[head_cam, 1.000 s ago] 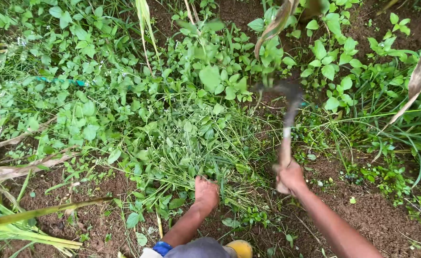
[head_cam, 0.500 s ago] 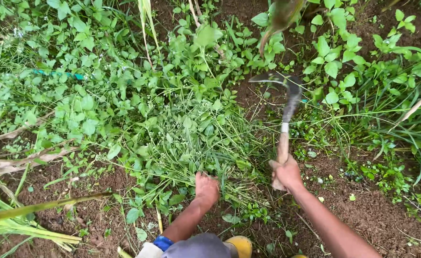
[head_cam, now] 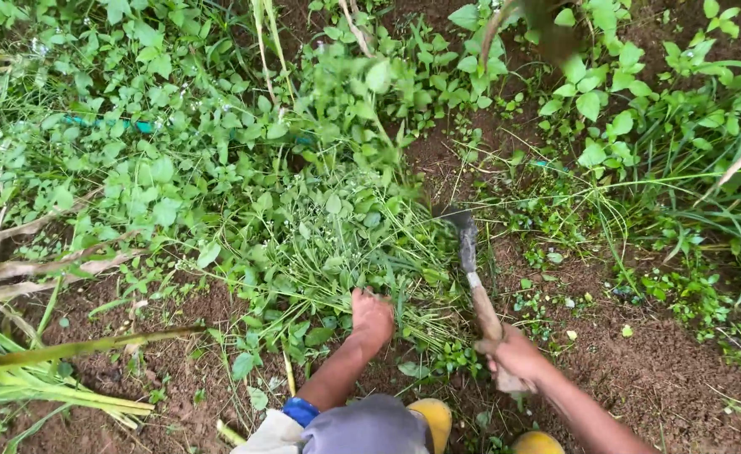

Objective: Weeding a field by hand using a sickle

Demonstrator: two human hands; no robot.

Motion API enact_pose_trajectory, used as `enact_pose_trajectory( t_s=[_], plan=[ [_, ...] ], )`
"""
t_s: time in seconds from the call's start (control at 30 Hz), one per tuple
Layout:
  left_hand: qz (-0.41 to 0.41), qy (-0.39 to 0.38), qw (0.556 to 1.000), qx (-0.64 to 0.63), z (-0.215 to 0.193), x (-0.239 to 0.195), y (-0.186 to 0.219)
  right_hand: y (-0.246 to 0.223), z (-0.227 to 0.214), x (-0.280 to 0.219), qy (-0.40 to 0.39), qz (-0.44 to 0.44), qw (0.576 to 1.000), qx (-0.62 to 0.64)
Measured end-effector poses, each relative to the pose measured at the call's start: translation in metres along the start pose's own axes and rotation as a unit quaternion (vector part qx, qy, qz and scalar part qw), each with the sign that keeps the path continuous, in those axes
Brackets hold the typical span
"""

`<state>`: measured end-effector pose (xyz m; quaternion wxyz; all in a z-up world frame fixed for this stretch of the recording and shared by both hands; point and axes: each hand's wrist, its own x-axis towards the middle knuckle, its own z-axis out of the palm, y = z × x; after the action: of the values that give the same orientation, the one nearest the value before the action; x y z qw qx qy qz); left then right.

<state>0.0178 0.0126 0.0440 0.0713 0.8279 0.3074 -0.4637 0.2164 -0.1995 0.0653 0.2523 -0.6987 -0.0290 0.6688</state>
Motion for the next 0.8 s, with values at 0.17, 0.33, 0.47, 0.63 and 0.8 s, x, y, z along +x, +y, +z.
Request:
enact_pose_trajectory(
  t_s=[0.17,0.33,0.47,0.63,0.8],
  plan=[
    [0.021,-0.019,0.999,0.037,-0.008,-0.014,-0.002,0.026,0.02,-0.002,-0.086,-0.01,0.995,0.056],
    [0.093,0.143,0.982,0.075,0.023,-0.006,-0.013,0.063,0.025,-0.072,-0.03,0.066,0.997,-0.019],
    [0.252,0.252,0.918,0.172,-0.039,-0.057,-0.014,0.074,0.034,-0.103,0.008,0.117,0.987,-0.111],
    [0.274,0.148,0.894,0.321,-0.091,-0.008,0.004,0.079,0.034,-0.106,-0.02,0.093,0.995,0.028],
    [0.255,0.073,0.947,0.182,-0.065,0.003,0.014,0.094,0.032,-0.114,-0.011,0.118,0.993,-0.015]
  ],
)
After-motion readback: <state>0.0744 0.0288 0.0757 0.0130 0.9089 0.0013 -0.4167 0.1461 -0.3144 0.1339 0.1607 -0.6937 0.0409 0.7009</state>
